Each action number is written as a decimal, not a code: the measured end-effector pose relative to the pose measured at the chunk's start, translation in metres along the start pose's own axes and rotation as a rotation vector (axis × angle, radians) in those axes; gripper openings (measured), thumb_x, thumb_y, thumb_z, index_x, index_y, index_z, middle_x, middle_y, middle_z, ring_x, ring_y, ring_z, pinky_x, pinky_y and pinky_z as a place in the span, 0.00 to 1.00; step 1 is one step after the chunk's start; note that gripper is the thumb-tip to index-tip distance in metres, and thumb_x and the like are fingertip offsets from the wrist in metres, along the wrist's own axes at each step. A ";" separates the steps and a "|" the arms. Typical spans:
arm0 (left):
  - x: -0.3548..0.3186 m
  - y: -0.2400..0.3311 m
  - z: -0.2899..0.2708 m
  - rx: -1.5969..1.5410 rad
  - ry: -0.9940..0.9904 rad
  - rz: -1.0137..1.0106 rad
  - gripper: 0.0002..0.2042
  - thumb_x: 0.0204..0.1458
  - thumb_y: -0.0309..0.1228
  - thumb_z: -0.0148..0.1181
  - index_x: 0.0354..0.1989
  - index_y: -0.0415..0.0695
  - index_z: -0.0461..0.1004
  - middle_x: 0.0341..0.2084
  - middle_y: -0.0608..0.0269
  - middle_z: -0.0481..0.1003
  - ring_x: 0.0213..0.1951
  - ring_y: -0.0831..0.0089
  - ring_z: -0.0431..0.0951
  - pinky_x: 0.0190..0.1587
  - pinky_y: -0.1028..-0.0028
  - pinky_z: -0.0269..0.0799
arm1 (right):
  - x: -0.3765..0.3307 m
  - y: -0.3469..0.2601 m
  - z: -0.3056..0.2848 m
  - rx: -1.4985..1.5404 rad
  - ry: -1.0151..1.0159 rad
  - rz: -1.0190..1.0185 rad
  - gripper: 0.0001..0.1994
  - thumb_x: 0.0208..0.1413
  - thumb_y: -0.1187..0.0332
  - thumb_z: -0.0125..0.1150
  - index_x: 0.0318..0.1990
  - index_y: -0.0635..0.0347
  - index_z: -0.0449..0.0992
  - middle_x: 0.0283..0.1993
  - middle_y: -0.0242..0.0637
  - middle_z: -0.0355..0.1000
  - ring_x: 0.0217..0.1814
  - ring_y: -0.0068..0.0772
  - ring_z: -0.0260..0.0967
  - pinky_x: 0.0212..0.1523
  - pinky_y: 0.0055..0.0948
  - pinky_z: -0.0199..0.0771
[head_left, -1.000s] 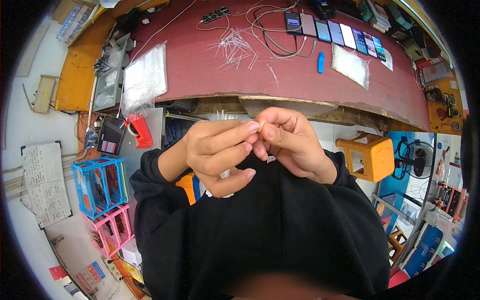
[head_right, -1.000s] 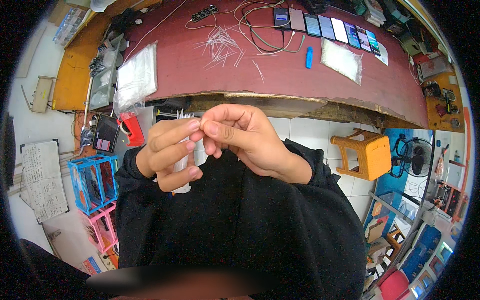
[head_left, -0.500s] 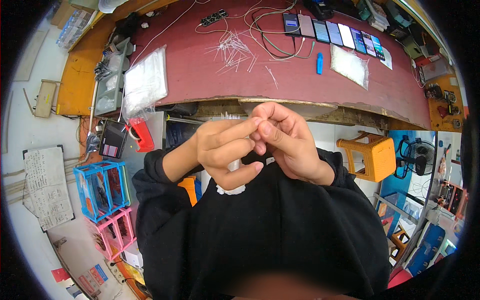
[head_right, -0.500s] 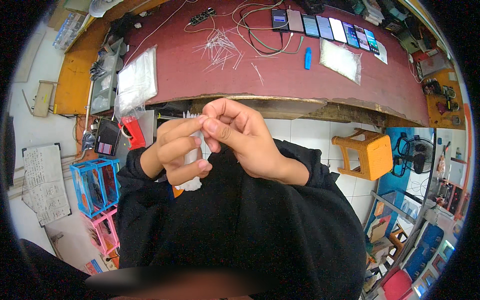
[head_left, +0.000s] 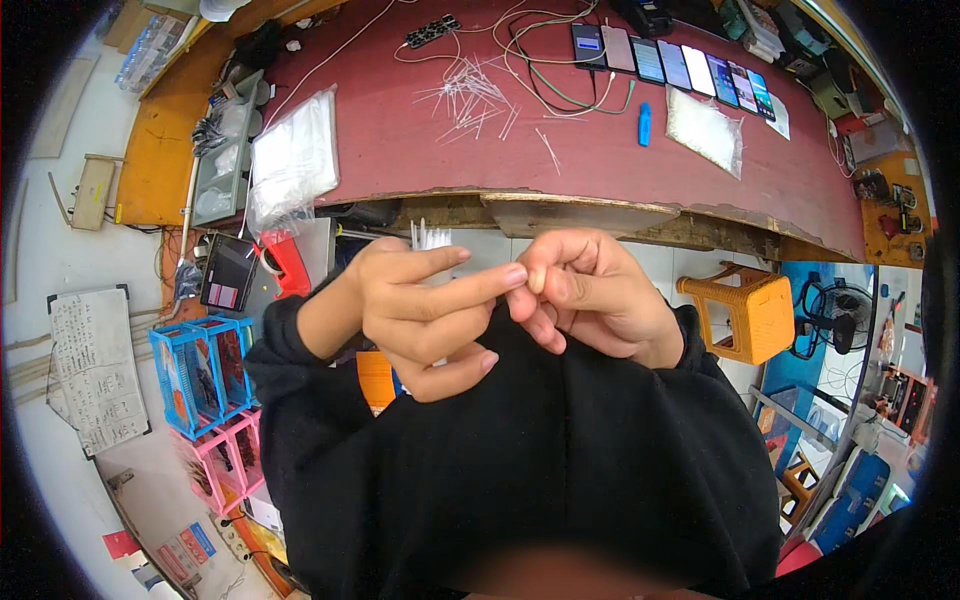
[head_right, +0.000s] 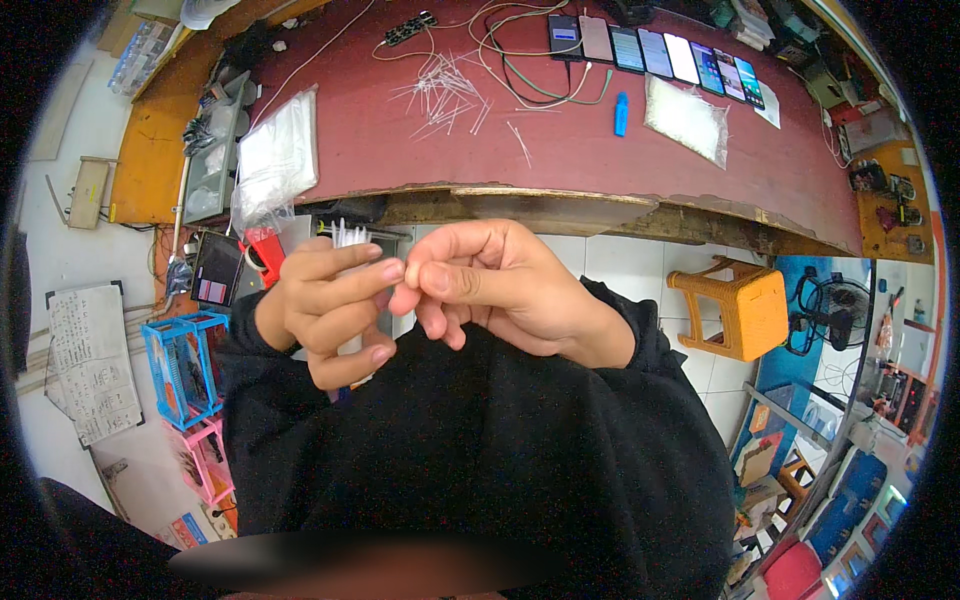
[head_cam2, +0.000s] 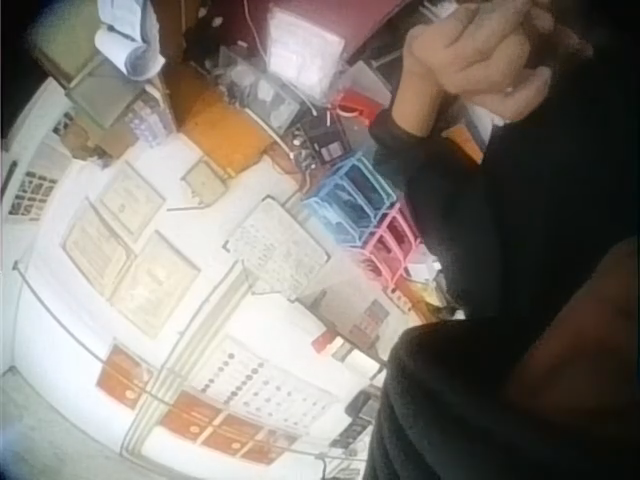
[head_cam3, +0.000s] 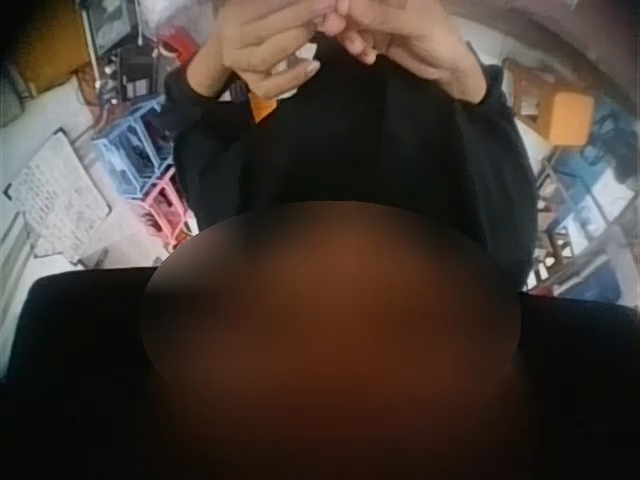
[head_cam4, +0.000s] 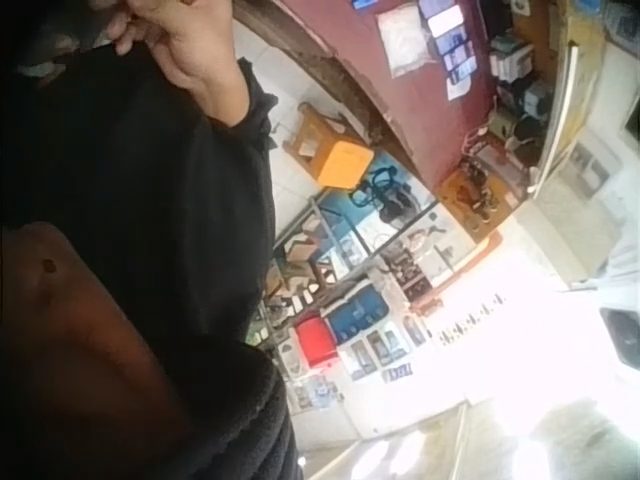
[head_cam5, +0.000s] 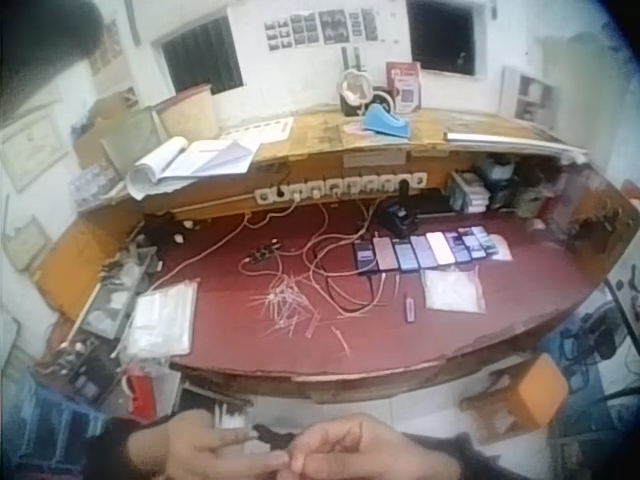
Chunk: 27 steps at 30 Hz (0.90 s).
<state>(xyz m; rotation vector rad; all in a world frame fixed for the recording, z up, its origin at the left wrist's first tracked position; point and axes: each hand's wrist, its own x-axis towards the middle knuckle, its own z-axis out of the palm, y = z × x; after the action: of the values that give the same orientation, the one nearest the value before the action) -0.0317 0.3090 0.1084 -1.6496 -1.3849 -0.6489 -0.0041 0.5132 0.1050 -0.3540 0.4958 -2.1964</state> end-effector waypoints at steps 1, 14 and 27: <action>0.001 -0.001 -0.004 -0.015 -0.034 0.058 0.09 0.48 0.29 0.52 0.38 0.46 0.65 0.24 0.61 0.67 0.36 0.60 0.79 0.23 0.72 0.72 | 0.000 0.000 0.001 0.002 0.000 0.002 0.09 0.58 0.68 0.52 0.40 0.66 0.71 0.37 0.41 0.73 0.31 0.22 0.71 0.28 0.19 0.74; 0.007 0.000 -0.023 -0.031 -0.223 0.105 0.10 0.52 0.30 0.53 0.40 0.48 0.61 0.29 0.61 0.65 0.36 0.64 0.77 0.31 0.64 0.79 | 0.000 0.000 0.007 0.031 0.049 0.116 0.11 0.58 0.65 0.51 0.40 0.65 0.71 0.39 0.43 0.73 0.33 0.26 0.73 0.32 0.22 0.76; 0.038 -0.004 -0.025 -0.342 -0.265 0.135 0.11 0.38 0.25 0.55 0.31 0.50 0.65 0.23 0.66 0.66 0.25 0.73 0.73 0.18 0.77 0.55 | 0.007 0.010 -0.002 -0.234 -0.048 0.302 0.09 0.56 0.65 0.55 0.37 0.63 0.71 0.34 0.38 0.74 0.29 0.21 0.71 0.28 0.17 0.71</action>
<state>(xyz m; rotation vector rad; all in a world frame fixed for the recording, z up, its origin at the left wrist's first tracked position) -0.0224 0.3070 0.1530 -2.1464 -1.3850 -0.6307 -0.0029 0.5024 0.0992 -0.4256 0.7328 -1.8383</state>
